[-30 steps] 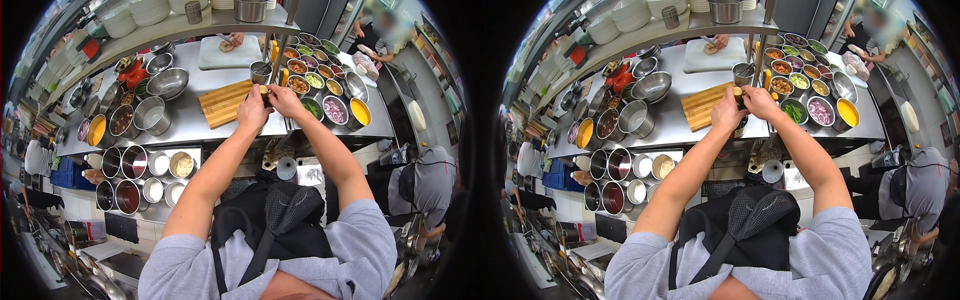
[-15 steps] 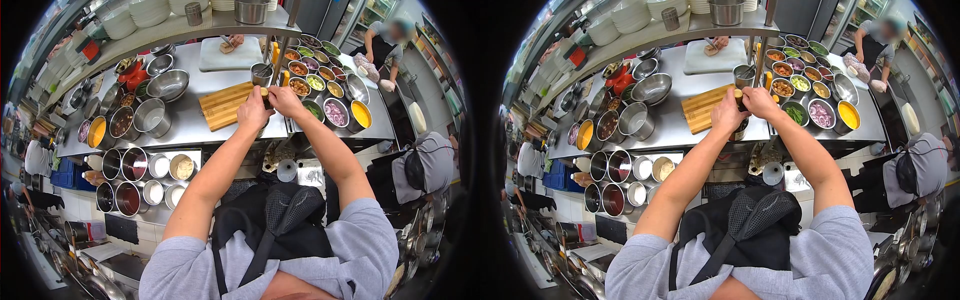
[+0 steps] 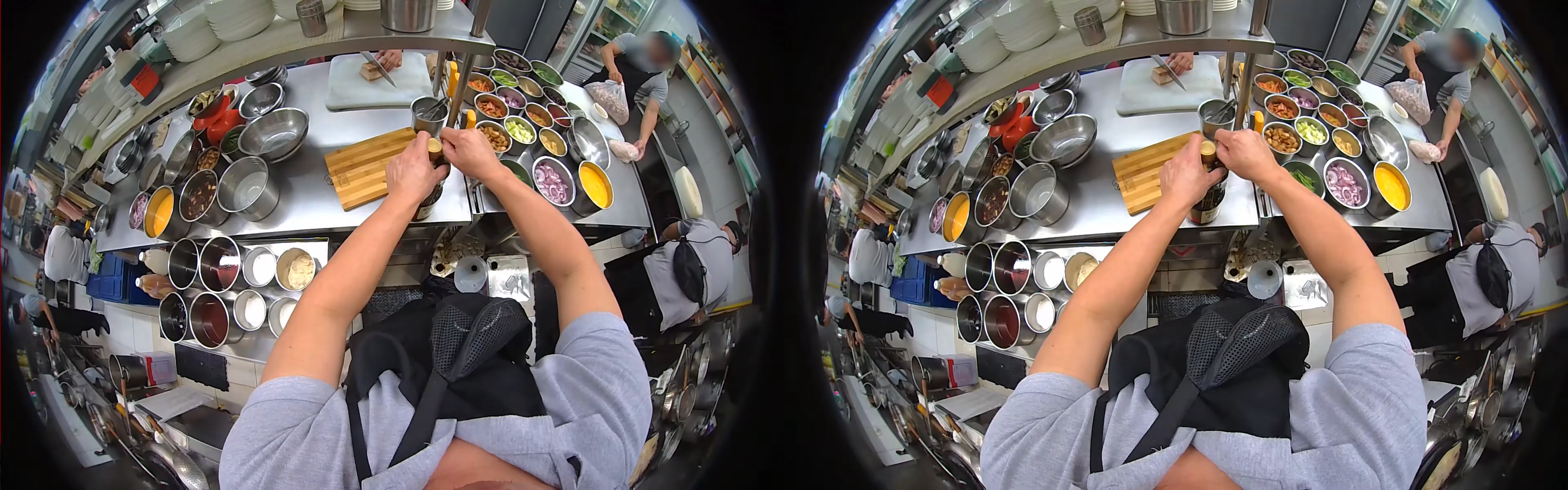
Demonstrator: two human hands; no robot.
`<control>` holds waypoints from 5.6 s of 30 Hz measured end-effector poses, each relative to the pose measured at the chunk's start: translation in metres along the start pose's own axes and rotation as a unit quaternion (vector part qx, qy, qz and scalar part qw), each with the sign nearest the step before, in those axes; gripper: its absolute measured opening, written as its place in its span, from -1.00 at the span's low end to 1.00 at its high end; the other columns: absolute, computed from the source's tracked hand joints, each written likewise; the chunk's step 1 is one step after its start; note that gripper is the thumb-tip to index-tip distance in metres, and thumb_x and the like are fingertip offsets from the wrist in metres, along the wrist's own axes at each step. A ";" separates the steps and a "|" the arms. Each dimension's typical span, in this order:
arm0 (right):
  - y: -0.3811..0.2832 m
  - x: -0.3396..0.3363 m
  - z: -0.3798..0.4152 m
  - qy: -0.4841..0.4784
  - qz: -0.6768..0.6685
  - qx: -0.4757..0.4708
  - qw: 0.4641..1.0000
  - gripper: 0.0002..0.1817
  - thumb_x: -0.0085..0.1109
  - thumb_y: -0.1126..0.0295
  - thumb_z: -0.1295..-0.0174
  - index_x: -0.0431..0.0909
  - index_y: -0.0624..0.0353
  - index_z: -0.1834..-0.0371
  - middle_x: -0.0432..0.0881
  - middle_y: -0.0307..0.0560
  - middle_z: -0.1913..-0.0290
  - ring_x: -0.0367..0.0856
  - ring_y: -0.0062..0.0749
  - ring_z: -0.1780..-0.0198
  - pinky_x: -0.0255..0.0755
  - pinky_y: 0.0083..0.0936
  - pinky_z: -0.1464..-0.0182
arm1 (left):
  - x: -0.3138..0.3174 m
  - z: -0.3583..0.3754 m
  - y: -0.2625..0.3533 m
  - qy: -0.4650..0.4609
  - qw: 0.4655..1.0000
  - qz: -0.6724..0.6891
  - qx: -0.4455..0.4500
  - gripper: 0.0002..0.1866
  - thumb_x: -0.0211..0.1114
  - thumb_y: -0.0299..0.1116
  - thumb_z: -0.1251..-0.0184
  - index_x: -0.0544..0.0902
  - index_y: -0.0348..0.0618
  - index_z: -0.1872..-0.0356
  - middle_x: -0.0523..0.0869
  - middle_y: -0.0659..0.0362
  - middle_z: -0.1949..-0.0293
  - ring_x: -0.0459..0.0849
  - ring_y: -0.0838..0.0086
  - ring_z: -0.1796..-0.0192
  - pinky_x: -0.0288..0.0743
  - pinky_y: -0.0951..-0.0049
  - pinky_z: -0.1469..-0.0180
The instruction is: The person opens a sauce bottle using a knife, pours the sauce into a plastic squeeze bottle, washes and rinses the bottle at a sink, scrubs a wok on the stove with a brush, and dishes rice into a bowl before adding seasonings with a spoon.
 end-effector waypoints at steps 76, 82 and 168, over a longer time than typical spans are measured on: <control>0.025 -0.013 0.219 -0.150 -0.261 0.328 0.895 -0.81 -0.05 0.40 -0.38 0.50 0.28 0.30 0.60 -0.12 0.60 0.57 -0.47 0.63 0.46 -0.47 0.52 | 0.005 -0.049 0.036 -0.081 0.953 -0.199 0.213 -0.77 0.11 -0.23 -0.26 0.61 -0.17 0.30 0.74 -0.10 0.46 0.75 -0.01 0.39 0.63 0.03 0.33; 0.020 -0.010 0.229 -0.164 -0.269 0.330 0.890 -0.81 -0.07 0.40 -0.39 0.49 0.26 0.30 0.58 -0.14 0.60 0.56 -0.49 0.63 0.46 -0.48 0.53 | 0.009 -0.051 0.039 -0.081 0.957 -0.194 0.201 -0.77 0.06 -0.30 -0.29 0.58 -0.25 0.29 0.74 -0.14 0.42 0.76 -0.03 0.35 0.64 0.00 0.29; -0.009 -0.025 -0.047 -0.304 -0.005 -0.017 0.953 -0.69 0.45 0.27 -0.06 0.50 0.21 0.43 0.68 0.03 0.42 0.73 -0.14 0.36 0.57 -0.22 0.31 | 0.042 0.001 -0.075 -0.151 0.980 0.107 -0.073 -0.38 0.52 0.15 0.00 0.71 -0.15 0.06 0.76 -0.12 0.20 0.71 -0.01 0.06 0.54 0.11 0.00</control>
Point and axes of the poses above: each hand's wrist, its own z-axis away from the middle knuckle, its own x-axis out of the palm, y = z × x, the point moved 4 cm from there along -z, towards the middle knuckle
